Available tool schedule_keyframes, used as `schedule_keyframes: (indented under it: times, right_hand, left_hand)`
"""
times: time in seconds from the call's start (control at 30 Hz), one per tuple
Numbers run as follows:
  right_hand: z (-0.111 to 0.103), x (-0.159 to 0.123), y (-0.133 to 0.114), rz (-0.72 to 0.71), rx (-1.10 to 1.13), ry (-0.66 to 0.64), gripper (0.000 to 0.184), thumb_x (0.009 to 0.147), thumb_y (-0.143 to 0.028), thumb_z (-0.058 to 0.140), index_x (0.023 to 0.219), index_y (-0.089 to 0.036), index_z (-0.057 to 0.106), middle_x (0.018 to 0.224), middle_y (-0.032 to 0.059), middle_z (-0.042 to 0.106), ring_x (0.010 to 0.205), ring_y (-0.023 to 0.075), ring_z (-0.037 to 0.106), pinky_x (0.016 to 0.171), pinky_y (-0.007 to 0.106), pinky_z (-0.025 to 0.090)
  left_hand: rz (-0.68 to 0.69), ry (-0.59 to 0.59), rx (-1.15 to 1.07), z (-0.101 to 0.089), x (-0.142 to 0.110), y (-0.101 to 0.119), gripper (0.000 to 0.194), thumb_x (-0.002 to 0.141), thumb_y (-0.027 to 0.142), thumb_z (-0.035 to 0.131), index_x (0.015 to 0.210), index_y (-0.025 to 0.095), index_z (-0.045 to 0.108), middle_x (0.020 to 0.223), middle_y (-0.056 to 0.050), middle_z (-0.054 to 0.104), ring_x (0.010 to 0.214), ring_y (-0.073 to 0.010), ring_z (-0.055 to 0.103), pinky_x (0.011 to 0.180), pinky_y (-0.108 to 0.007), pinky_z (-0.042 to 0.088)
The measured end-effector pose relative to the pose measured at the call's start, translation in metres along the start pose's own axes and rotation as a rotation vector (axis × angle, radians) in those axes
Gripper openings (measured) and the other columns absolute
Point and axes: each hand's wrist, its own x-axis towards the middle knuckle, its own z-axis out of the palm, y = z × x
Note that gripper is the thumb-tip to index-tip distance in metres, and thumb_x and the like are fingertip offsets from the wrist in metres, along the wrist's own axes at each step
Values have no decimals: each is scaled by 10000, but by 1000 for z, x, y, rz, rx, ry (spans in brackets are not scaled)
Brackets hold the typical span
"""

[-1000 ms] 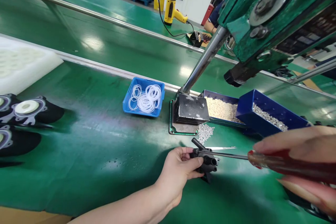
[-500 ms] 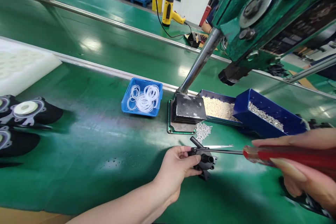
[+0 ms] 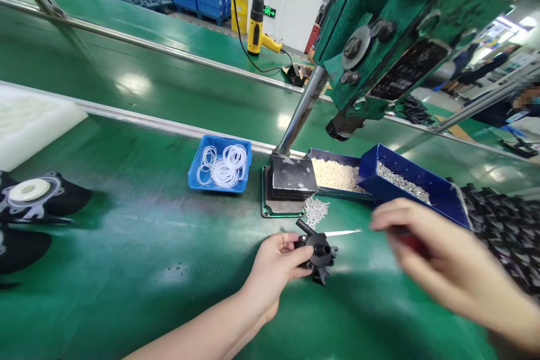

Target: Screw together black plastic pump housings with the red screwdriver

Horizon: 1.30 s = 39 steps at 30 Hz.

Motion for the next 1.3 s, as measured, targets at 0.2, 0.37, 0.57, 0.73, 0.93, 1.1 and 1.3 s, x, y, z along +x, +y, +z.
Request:
schedule_keyframes:
  times: [0.2,0.37,0.57,0.73,0.93,1.1,1.3]
  right_hand:
    - [105,-32,0,271,72,-193,720,906,-461,667,1475,-252,279,1117,90,635,602,118,598,586,286,575]
    - [152,-55,-10,279,61,131,678,912,-393,653,1438,-189,277,1058,111,663,551,125,600,500,267,550]
    - [170,-59,-9,166,-7,218,478,939,-270,613,1338,-216,357,1409,200,470,671,117,656,587,276,599]
    - [155,-55,-9,213,140,211,458,924,-271,641,1293,-230,373,1335,171,484,785,128,671,579,234,596]
    - [115,-49,-14,449,459,171,435,909,-366,682,1206,-256,383,1186,118,554,831,157,681,519,192,543]
    - [88,-38,-22,610,777,126,410,913,-410,680,1172,-278,391,986,39,623,684,122,660,494,165,485]
    - [81,-29,-25,727,950,53,445,885,-490,672,1164,-322,368,919,20,606,553,165,662,343,104,239]
  left_hand:
    - [31,-45,97,-4,4,0,295,786,238,782,1010,116,635,874,-52,660,825,-168,670,726,-289,584]
    - [56,-36,125,0,7,2,264,799,222,755,998,100,631,877,-68,654,813,-166,657,695,-274,561]
    - [104,-57,139,1,13,-7,293,810,262,731,1027,109,606,859,-54,626,796,-165,629,708,-291,542]
    - [331,-128,271,-11,15,-17,354,816,310,716,1115,146,619,1011,-80,600,907,-185,592,857,-344,516]
    - [557,-333,369,-20,15,-12,331,871,265,663,1199,232,640,1317,-93,562,1251,-247,533,1091,-404,400]
    - [429,-515,124,-16,9,-4,365,904,293,651,1255,212,594,1272,-100,650,1197,-241,601,1043,-382,456]
    - [376,-476,16,-18,6,1,347,892,359,670,1209,219,656,1192,-86,670,1006,-211,667,906,-335,521]
